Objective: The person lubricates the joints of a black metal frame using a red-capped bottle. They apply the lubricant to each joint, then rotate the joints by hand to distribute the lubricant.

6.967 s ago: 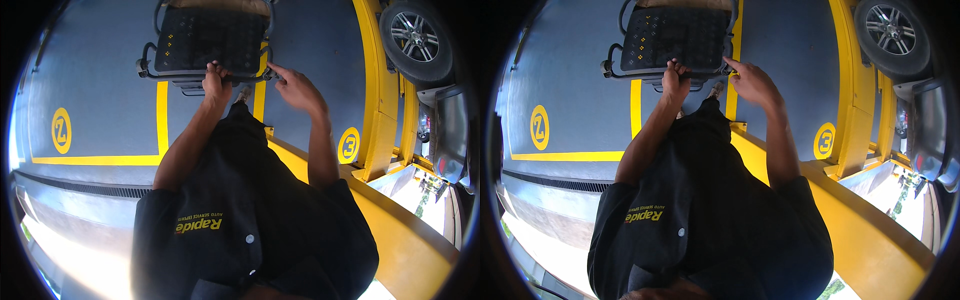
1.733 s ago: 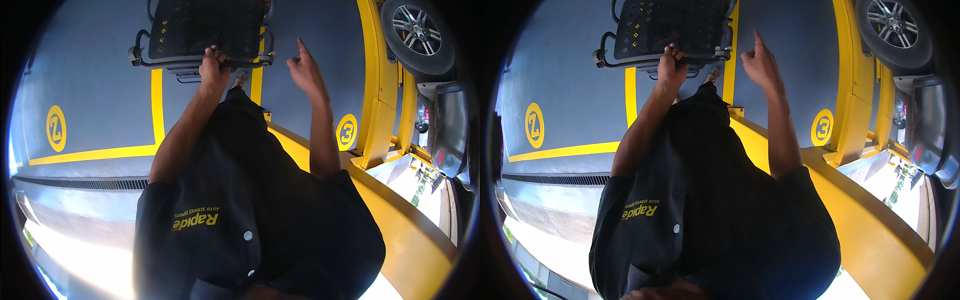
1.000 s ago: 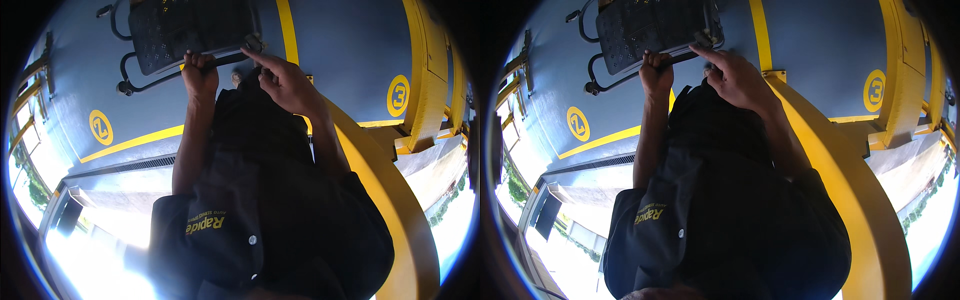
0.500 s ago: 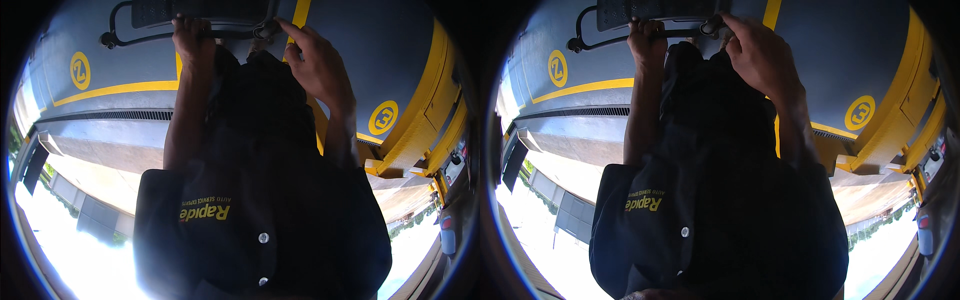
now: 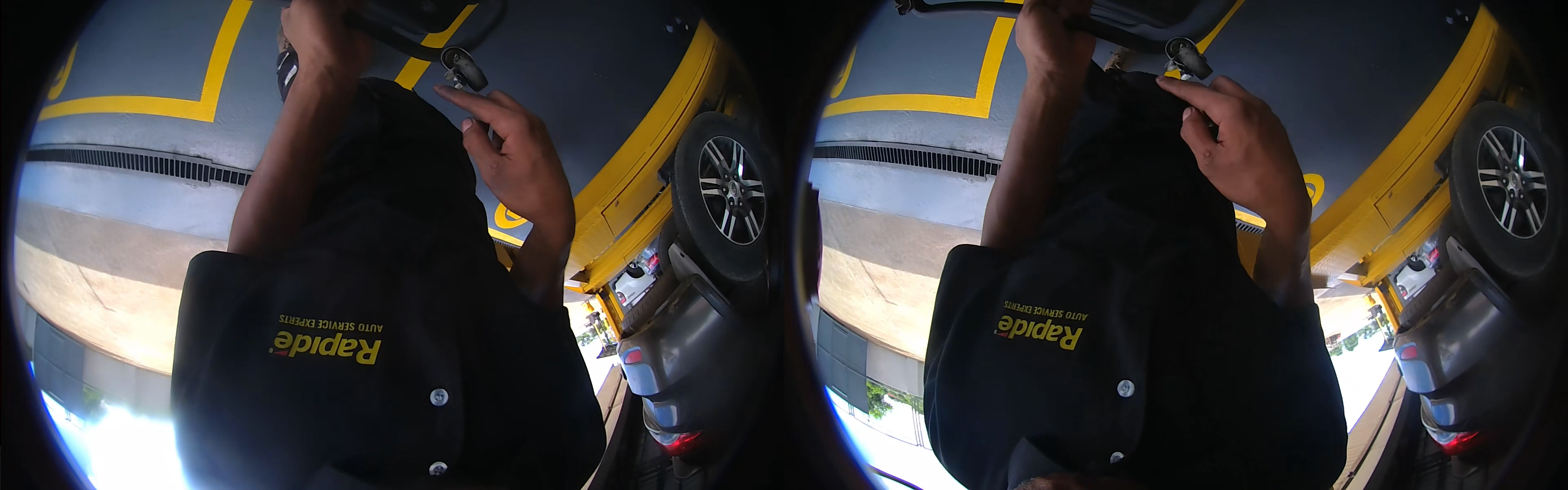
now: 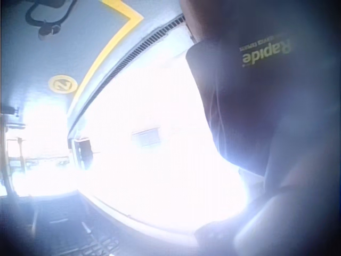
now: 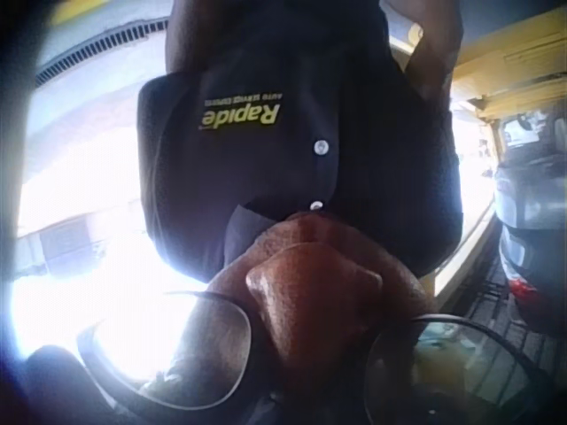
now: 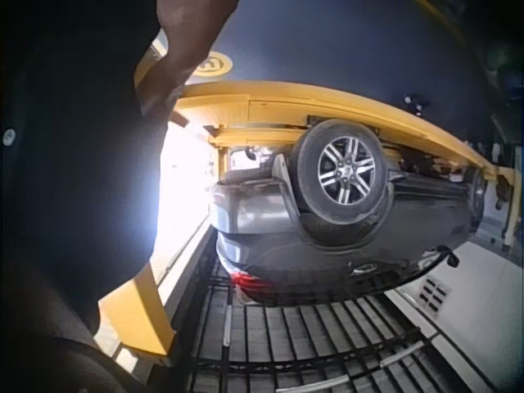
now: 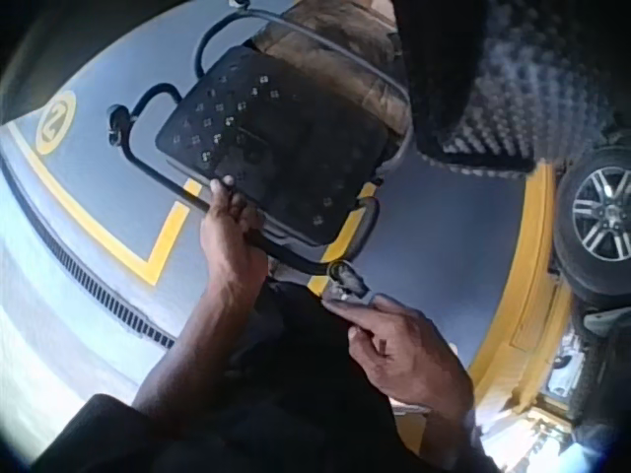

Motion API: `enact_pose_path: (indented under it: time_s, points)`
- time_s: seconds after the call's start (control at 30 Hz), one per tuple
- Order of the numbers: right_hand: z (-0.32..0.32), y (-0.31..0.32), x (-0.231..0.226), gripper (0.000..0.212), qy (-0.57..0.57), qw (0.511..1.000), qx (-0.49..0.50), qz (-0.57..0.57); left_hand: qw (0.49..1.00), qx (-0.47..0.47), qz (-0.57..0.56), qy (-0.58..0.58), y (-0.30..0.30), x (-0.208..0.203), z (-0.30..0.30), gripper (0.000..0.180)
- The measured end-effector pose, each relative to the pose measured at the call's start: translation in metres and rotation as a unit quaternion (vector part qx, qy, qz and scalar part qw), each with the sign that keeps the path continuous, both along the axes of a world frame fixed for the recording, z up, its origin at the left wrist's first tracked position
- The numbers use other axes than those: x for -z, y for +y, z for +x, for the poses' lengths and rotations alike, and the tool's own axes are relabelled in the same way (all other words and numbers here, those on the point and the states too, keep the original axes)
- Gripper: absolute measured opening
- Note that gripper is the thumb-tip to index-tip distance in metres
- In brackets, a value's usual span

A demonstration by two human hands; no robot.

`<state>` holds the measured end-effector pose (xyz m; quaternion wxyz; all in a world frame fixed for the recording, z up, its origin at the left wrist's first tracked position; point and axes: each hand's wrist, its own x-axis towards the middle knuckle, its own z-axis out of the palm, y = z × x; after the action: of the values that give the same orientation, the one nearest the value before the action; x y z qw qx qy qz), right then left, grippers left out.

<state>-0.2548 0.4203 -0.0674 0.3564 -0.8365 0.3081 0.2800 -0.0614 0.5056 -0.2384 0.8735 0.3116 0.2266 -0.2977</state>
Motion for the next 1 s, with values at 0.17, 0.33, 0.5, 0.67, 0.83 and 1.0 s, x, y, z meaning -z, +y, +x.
enact_pose_path:
  time_s: [0.17,0.33,0.5,0.67,0.83,1.0]
  points:
    - [0.001,-0.002,0.010,0.041,-0.006,0.988,0.062,-0.144,1.000,-0.010,-0.021,0.017,0.002,0.002,0.002,0.028]
    - [0.010,0.002,-0.001,0.043,-0.034,0.999,-0.010,-0.041,1.000,-0.015,0.021,0.013,0.001,-0.007,-0.001,0.028]
    - [0.002,-0.012,0.012,0.047,-0.017,0.976,-0.014,-0.217,0.999,-0.019,0.041,-0.007,0.001,-0.009,-0.001,0.027]
    - [0.020,-0.007,-0.003,0.051,0.008,0.999,-0.037,0.010,0.996,-0.025,0.080,0.007,-0.003,-0.019,-0.002,0.025]
    - [0.013,-0.007,0.006,0.045,-0.009,0.996,0.039,-0.085,0.996,-0.033,0.083,-0.015,-0.002,-0.016,-0.002,0.024]
    - [0.022,0.006,-0.004,0.037,0.000,0.999,0.045,0.012,0.995,-0.031,0.092,-0.023,-0.002,-0.017,-0.002,0.024]
